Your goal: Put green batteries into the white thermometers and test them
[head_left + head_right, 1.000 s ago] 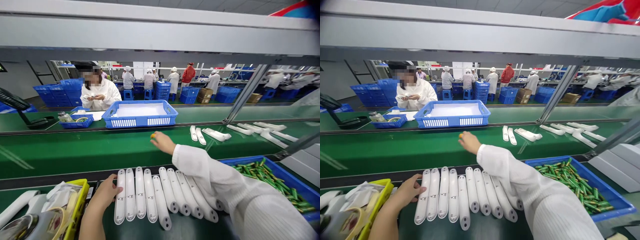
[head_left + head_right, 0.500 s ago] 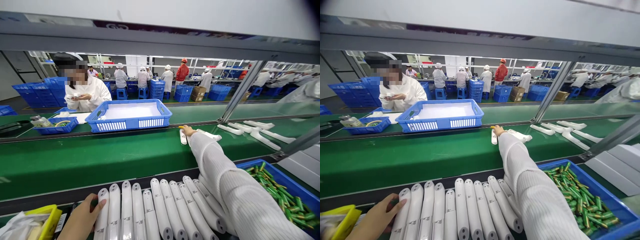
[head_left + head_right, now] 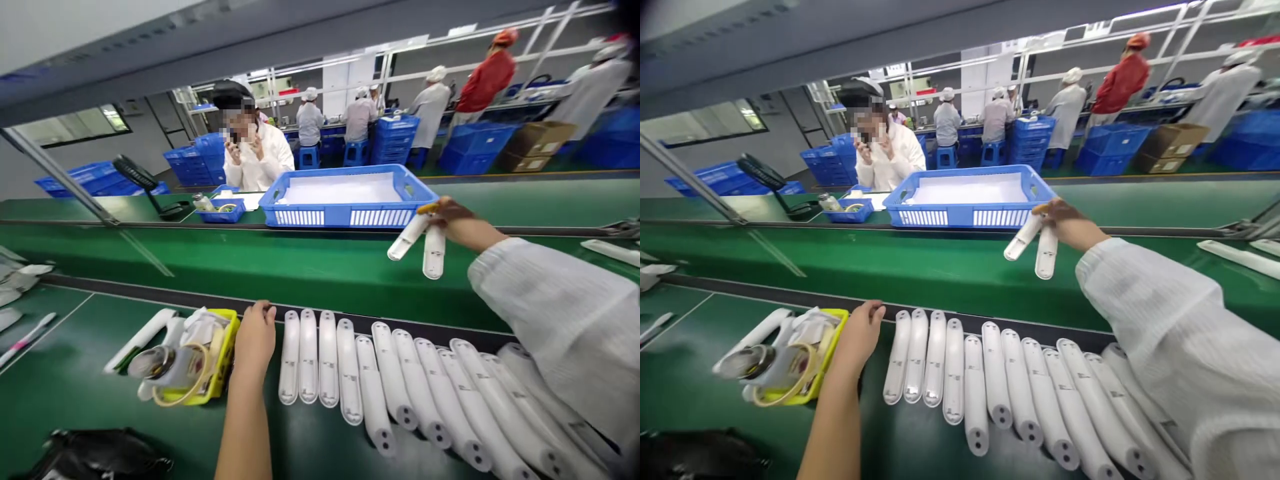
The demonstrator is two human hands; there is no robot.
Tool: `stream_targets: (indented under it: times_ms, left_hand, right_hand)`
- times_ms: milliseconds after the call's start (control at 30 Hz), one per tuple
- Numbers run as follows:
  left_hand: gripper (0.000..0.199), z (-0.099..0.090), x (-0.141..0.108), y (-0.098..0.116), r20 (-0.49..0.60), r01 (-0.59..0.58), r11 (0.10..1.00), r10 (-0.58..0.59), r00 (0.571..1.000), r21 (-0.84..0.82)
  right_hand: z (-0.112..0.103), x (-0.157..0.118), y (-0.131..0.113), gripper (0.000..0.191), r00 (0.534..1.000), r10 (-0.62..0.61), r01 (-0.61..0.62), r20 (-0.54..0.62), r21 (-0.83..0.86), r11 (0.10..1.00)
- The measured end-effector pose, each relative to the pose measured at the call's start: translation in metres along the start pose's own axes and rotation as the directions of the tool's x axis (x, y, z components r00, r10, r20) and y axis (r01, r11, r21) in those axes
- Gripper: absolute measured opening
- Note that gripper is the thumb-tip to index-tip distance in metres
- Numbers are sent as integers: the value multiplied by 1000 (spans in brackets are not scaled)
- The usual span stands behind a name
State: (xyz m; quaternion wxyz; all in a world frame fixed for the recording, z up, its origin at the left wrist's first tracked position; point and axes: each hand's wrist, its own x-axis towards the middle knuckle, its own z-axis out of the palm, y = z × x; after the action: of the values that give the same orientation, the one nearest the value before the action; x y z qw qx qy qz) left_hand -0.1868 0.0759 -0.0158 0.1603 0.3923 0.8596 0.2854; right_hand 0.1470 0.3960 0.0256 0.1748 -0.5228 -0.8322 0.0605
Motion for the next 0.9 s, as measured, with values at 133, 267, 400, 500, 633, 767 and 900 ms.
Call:
stream_targets:
  times_ms: [133, 267, 400, 500, 633, 767, 900]
  left_hand:
    - [41, -15, 0, 1, -295, -54, 991, 17, 955, -118]
    - [38, -25, -1, -1, -547, -218, 909, -13, 837, -356]
    - [37, -32, -2, -5, -574, -207, 863, -112, 811, -462]
    - [35, -35, -2, -8, -573, -212, 859, -111, 812, -466]
    - [36, -32, 2, -10, -553, -220, 851, -96, 827, -477]
    - [37, -26, 6, -11, -489, -221, 808, -93, 867, -546]
    - [45, -18, 8, -9, -443, -216, 710, -149, 884, -670]
  right_hand:
    - [-12, -26, -120, 30, 888, -398, 439, -231, 169, 883]
    - [12, -65, -238, 29, 806, -572, 584, -150, 357, 729]
    - [67, -98, -304, 27, 731, -678, 545, 79, 531, 649]
    - [100, -116, -322, 26, 706, -690, 523, 160, 539, 660]
    - [120, -128, -329, 27, 709, -669, 490, 224, 525, 696]
    - [115, -126, -322, 28, 726, -640, 485, 251, 473, 735]
    - [92, -107, -271, 33, 838, -493, 415, 235, 314, 854]
